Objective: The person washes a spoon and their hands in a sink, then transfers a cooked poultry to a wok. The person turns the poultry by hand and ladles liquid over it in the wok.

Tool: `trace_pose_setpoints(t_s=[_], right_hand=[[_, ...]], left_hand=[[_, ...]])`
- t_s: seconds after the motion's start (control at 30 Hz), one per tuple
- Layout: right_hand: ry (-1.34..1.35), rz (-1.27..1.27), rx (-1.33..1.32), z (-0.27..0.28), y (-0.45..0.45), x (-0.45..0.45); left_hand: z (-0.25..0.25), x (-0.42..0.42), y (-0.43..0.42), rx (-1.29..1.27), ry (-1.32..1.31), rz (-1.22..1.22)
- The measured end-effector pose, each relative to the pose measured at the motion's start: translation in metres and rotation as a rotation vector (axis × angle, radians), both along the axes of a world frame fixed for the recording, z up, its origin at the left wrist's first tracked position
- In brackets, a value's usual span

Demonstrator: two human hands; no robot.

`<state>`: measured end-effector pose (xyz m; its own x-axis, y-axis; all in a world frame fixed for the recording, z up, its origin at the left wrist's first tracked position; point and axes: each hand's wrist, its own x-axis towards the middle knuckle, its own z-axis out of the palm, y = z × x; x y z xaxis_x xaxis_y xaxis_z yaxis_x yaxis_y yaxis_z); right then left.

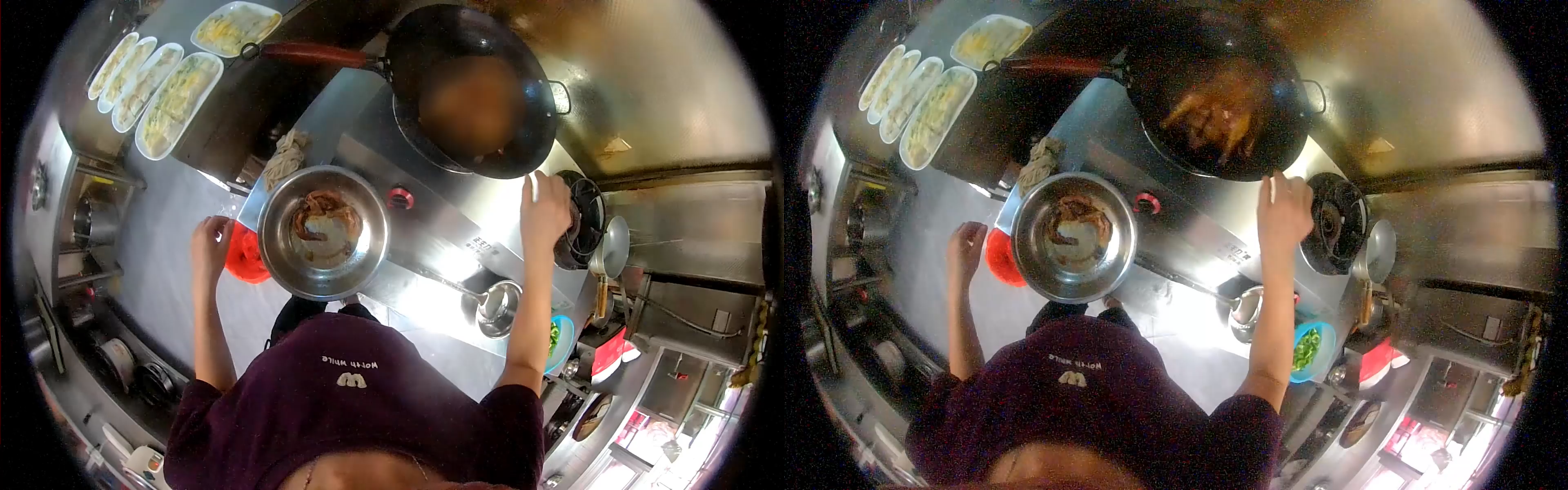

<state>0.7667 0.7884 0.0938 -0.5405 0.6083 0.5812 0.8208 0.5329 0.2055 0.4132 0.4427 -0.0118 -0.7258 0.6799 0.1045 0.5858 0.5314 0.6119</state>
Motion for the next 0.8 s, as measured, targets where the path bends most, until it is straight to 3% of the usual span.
trace_pose_setpoints(t_s=[0.13,0.23,0.43,0.6,0.8], right_hand=[[0.157,-0.068,-0.027,0.013,-0.014,0.047],[0.247,-0.147,-0.003,0.010,-0.029,0.077],[0.378,-0.259,-0.050,-0.003,-0.056,0.124],[0.475,-0.414,-0.122,-0.010,-0.082,0.157],[0.514,-0.511,-0.114,-0.025,-0.099,0.196]], left_hand=[[0.018,0.000,0.033,0.031,0.075,-0.093],[0.067,0.010,0.094,0.104,0.101,-0.238],[0.116,0.064,0.249,0.157,0.572,-0.733],[0.085,0.090,0.362,-0.350,0.681,-0.727],[0.070,0.109,0.398,-0.683,0.695,-0.652]])
